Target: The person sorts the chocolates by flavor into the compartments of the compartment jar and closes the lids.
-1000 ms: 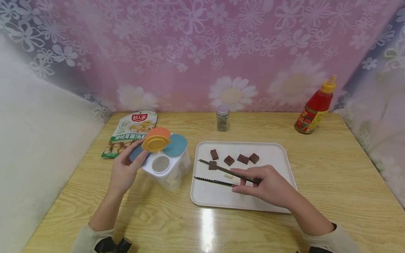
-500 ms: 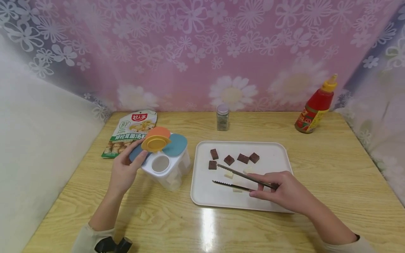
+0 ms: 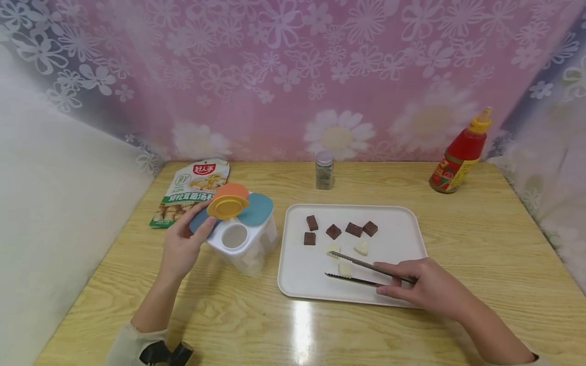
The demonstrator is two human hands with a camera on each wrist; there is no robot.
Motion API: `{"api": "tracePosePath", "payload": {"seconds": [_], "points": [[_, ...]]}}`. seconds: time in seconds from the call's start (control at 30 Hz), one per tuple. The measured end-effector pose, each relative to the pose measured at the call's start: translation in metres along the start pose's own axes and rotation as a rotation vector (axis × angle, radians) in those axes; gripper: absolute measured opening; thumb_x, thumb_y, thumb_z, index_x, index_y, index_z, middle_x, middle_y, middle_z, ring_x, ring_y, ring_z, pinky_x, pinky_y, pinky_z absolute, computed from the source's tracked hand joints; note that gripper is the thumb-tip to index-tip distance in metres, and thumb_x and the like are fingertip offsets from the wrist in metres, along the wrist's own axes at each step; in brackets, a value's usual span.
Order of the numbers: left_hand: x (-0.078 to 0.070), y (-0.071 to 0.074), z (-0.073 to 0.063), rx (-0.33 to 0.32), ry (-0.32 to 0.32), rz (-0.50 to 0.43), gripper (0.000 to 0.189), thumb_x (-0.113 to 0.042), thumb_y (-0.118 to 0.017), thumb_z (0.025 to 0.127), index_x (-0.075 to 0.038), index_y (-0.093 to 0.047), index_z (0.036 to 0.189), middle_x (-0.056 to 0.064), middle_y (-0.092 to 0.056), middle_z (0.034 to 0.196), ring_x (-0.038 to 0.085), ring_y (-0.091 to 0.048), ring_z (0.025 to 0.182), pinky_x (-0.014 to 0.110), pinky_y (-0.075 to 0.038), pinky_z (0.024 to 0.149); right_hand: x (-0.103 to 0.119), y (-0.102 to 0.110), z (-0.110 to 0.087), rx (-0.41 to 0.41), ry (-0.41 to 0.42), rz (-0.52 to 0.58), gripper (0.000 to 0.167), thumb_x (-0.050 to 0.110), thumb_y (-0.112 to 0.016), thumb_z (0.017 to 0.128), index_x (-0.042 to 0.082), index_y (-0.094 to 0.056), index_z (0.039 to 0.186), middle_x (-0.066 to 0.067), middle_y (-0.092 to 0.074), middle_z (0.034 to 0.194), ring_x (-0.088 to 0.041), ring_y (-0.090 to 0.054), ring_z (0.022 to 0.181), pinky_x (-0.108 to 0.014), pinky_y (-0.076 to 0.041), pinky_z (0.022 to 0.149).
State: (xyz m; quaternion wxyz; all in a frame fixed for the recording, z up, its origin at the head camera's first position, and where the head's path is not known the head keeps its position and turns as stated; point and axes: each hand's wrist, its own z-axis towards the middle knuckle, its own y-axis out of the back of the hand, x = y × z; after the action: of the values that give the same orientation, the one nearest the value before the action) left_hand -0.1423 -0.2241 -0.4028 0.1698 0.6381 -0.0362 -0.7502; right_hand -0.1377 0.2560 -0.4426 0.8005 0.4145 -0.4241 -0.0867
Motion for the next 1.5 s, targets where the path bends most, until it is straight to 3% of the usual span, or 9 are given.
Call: {"api": "tracePosePath", "payload": {"seconds": [0.23, 0.6, 0.7, 0.87, 1.0, 1.5], "points": [[0.0003, -0.0005, 0.0006, -0.008, -0.006, 0.010, 0.041, -0.038, -0.069, 0.094, -0.034, -0.062, 0.135, 0.000, -0.060, 0.137, 0.018, -0.061, 0.115, 0.018, -0.054, 0.086, -0.0055, -0.0011, -0.0051, 0.014, 0.024, -0.053, 0.045, 0.016, -0.086, 0.076, 0.020, -0.074, 0.120, 0.024, -0.050, 0.071, 0.009, -0.045, 0.061, -0.009, -0.036, 0.053], [-0.0003, -0.0004, -0.0002, -0.011, -0.002, 0.017, 0.042, -0.039, -0.069, 0.094, -0.034, -0.062, 0.135, 0.000, -0.060, 0.137, 0.018, -0.061, 0.116, 0.017, -0.053, 0.087, -0.0082, -0.0059, -0.0095, -0.007, -0.033, -0.163, 0.042, 0.023, -0.085, 0.078, 0.026, -0.075, 0.119, 0.029, -0.054, 0.069, 0.009, -0.048, 0.065, -0.008, -0.035, 0.058], [0.0001, -0.0004, -0.0001, -0.013, -0.005, 0.019, 0.041, -0.038, -0.069, 0.094, -0.033, -0.062, 0.135, 0.000, -0.060, 0.137, 0.017, -0.061, 0.116, 0.017, -0.053, 0.087, -0.0081, -0.0065, -0.0102, -0.007, -0.053, -0.192, 0.041, 0.026, -0.085, 0.078, 0.027, -0.075, 0.118, 0.031, -0.062, 0.075, 0.012, -0.052, 0.068, -0.007, -0.036, 0.059], [-0.0002, -0.0005, 0.0003, -0.013, -0.005, 0.023, 0.041, -0.038, -0.069, 0.094, -0.033, -0.062, 0.135, 0.000, -0.060, 0.138, 0.017, -0.061, 0.118, 0.016, -0.052, 0.088, -0.0070, -0.0061, -0.0108, -0.007, -0.082, -0.194, 0.039, 0.028, -0.084, 0.079, 0.030, -0.075, 0.117, 0.016, -0.076, 0.096, 0.010, -0.064, 0.083, -0.006, -0.042, 0.063], [-0.0014, -0.0011, 0.0001, -0.013, -0.002, 0.017, 0.041, -0.038, -0.070, 0.094, -0.033, -0.062, 0.134, 0.000, -0.060, 0.138, 0.017, -0.061, 0.117, 0.016, -0.053, 0.088, -0.0064, -0.0053, -0.0106, -0.007, -0.069, -0.180, 0.040, 0.025, -0.084, 0.080, 0.029, -0.075, 0.119, 0.010, -0.077, 0.101, 0.007, -0.067, 0.088, -0.005, -0.045, 0.067], [-0.0021, -0.0009, -0.0002, -0.013, -0.001, 0.021, 0.042, -0.038, -0.069, 0.094, -0.033, -0.062, 0.135, 0.001, -0.060, 0.137, 0.017, -0.061, 0.116, 0.017, -0.053, 0.087, -0.0096, -0.0086, -0.0079, -0.024, -0.034, -0.134, 0.041, 0.016, -0.083, 0.080, 0.025, -0.075, 0.120, 0.012, -0.076, 0.102, 0.005, -0.069, 0.091, -0.005, -0.048, 0.071]]}}
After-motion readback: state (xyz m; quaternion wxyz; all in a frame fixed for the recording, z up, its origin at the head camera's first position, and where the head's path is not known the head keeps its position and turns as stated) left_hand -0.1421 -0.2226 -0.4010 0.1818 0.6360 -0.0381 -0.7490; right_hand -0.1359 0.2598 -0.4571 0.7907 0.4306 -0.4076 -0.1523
